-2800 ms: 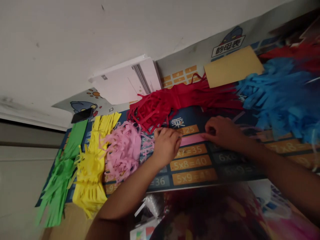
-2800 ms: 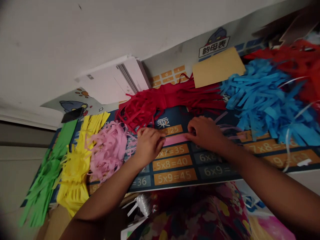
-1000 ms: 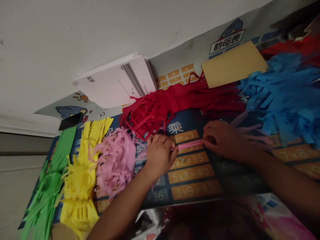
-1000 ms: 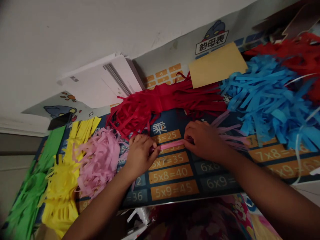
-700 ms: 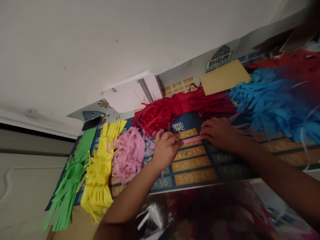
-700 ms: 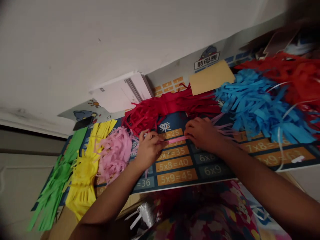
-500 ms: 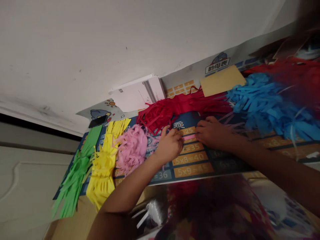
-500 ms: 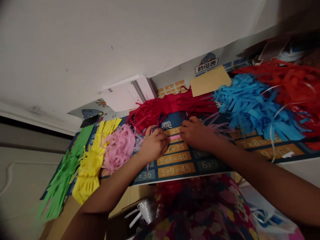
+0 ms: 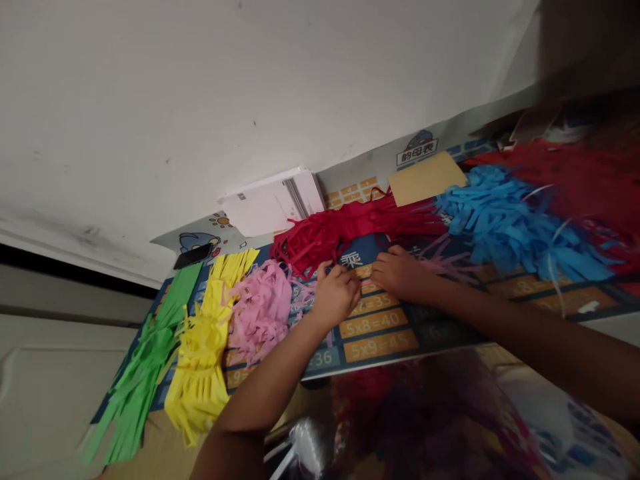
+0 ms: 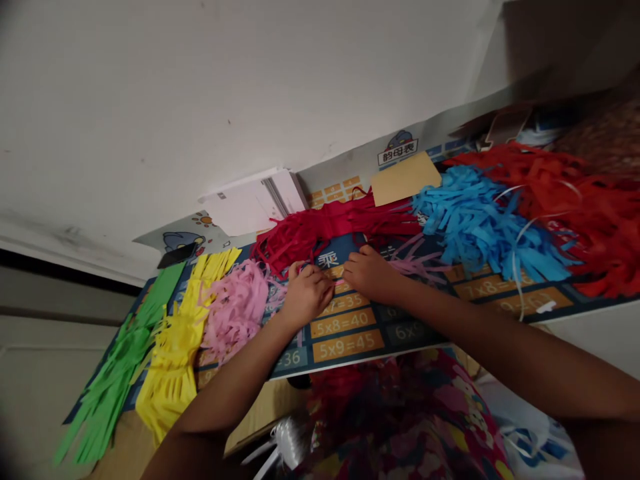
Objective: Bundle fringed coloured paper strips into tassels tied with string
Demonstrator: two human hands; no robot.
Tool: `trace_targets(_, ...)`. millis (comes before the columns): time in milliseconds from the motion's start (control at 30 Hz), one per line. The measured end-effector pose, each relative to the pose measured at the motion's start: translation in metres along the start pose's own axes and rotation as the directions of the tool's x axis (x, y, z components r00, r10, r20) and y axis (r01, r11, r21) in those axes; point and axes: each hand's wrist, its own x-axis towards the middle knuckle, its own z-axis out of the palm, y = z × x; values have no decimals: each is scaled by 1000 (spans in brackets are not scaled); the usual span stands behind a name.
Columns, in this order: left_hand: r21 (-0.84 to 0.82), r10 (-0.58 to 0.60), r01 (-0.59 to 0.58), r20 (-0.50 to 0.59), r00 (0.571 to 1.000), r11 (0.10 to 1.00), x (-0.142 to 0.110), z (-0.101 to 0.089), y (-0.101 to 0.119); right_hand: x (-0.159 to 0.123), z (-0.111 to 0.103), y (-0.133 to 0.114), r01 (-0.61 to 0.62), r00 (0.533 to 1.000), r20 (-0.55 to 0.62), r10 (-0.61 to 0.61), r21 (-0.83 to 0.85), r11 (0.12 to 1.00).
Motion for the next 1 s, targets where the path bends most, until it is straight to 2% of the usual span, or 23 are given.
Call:
trace_targets(100,-25,-33,32,-12,999,999,-5,1,-1,-12,5,6,-35,999,11,35,32,999)
trace_targets(233,-115,-127,128,13,992,985,-10,3,-9,-33,13,28,-180,982,-17,187,203,963)
trace_targets(300,-193,-202,208,50,978,959,-11,4,-14,-38,17,38,-236,969,4,246,296,926)
trace_targets(433,-291,-299,331,150,942,898,-8,4,-17,-37,22,44,-283,958,65,281,397,873)
trace_targets(533,-224,-320,358,190,928,906,-3,3,-13,-32,22,40,-357,934,99,344,348,867)
trace_targets(633,-106,-282,305,184,941,947,1,3,-8,-29,17,34,-415,910,131,394,267,870)
trace_targets(700,-82,-182,195,144,973,977,0,4,-7,-28,11,28,-374,927,120,356,211,903)
trace_targets(767,-103,-51,61,97,994,993,-1,6,-7,-27,4,21,-256,966,80,246,144,956)
trace_targets(833,-131,33,-22,80,996,991,-3,7,-7,-25,-3,13,-130,991,36,127,75,989)
trace_targets(933,-144,41,-29,80,996,989,-3,7,-8,-17,-10,2,-17,1000,9,17,2,1000)
trace_targets(1000,-127,50,-40,78,996,991,-2,6,-6,-9,-12,-2,39,998,52,-37,-37,999)
